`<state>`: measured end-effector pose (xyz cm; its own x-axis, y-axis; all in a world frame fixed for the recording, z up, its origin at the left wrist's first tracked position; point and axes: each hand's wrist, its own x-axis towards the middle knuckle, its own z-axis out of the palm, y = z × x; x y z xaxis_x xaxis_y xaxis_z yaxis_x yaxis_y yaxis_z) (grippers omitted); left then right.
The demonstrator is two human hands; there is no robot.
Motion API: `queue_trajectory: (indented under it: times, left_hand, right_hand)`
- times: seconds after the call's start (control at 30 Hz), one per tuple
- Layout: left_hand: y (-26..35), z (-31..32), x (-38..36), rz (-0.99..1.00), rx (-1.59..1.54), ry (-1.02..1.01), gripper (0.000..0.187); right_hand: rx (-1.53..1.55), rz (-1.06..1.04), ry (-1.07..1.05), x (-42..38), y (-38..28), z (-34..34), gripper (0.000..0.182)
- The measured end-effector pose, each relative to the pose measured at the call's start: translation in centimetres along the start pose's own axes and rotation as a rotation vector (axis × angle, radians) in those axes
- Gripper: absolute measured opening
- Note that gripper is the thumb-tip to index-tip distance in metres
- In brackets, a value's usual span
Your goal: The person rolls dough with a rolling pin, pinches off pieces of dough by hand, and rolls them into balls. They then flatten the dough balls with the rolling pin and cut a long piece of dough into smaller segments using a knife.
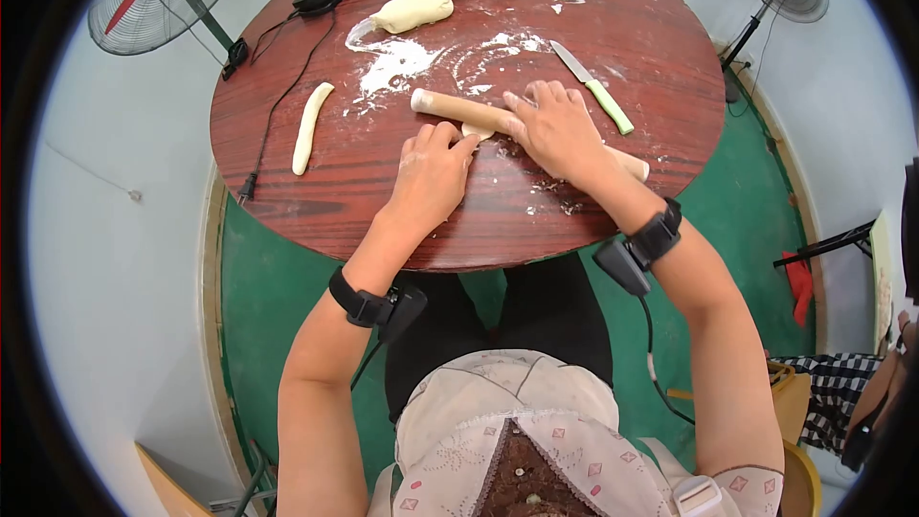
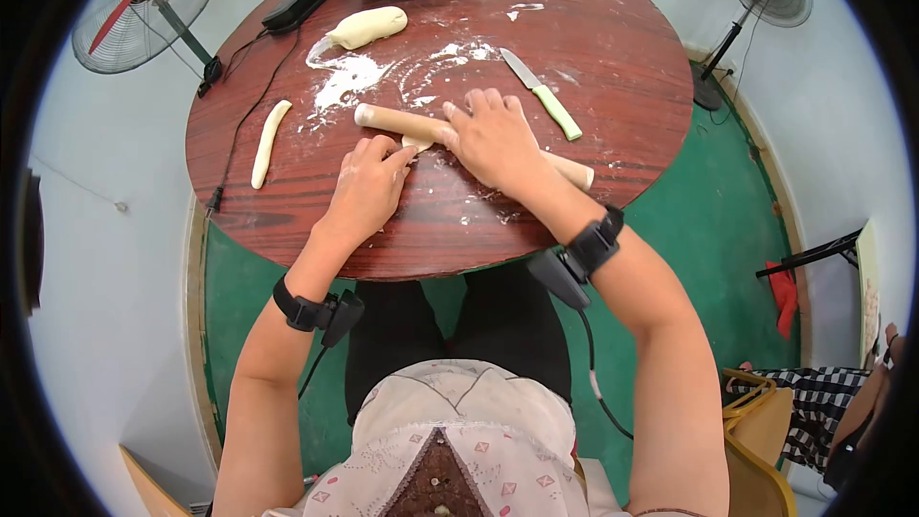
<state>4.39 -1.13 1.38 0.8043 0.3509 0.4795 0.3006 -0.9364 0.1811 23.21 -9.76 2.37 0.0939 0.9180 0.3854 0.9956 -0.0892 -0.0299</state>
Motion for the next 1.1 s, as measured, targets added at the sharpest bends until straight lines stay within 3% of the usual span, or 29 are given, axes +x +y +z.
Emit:
queue_trajectory:
  times: [0.17, 0.2, 0.27, 0.37, 0.47, 0.5, 0.57, 0.7, 0.83, 1.1]
  left_hand:
    - [-0.2, 0.0, 0.4, 0.005, -0.006, 0.026, 0.022]
    - [-0.4, 0.0, 0.3, 0.010, -0.023, 0.030, 0.022]
    - [-0.4, 0.1, 0.0, 0.014, -0.046, 0.042, 0.021]
    - [-0.8, 0.0, 0.1, 0.033, -0.046, 0.037, 0.022]
    - [-1.8, -0.5, 0.8, 0.087, -0.042, -0.020, 0.023]
    - [-2.7, -0.6, 1.1, 0.123, -0.051, -0.036, 0.023]
    - [-3.9, -1.2, 1.6, 0.191, -0.058, -0.097, 0.026]
    - [-2.6, -1.9, 1.3, 0.080, -0.026, -0.087, 0.031]
    - [-0.4, -0.5, 0.5, 0.030, 0.081, -0.057, 0.035]
    - [-0.4, -0.9, 1.1, -0.010, 0.110, -0.099, 0.039]
  right_hand:
    - [0.071, -0.020, -0.028, -0.4, -0.3, 0.5, 0.050]
    - [0.003, -0.102, 0.107, -1.4, -1.0, 0.9, 0.053]
    - [-0.065, -0.124, 0.165, -2.1, -1.4, 0.6, 0.056]
    - [-0.123, -0.088, 0.162, -0.7, 0.1, 0.1, 0.051]
    - [0.005, -0.039, -0.033, 0.7, 1.5, -0.2, 0.042]
    - [-0.004, -0.053, 0.079, 0.7, 1.9, 0.2, 0.032]
    - [0.073, -0.016, 0.064, 0.6, 2.3, 0.2, 0.032]
    - [0.196, -0.160, 0.126, 0.5, 1.0, -0.2, 0.032]
    - [0.139, -0.106, 0.020, 0.6, -0.1, 0.3, 0.035]
    - [-0.003, 0.001, 0.026, 1.2, 0.5, 0.6, 0.037]
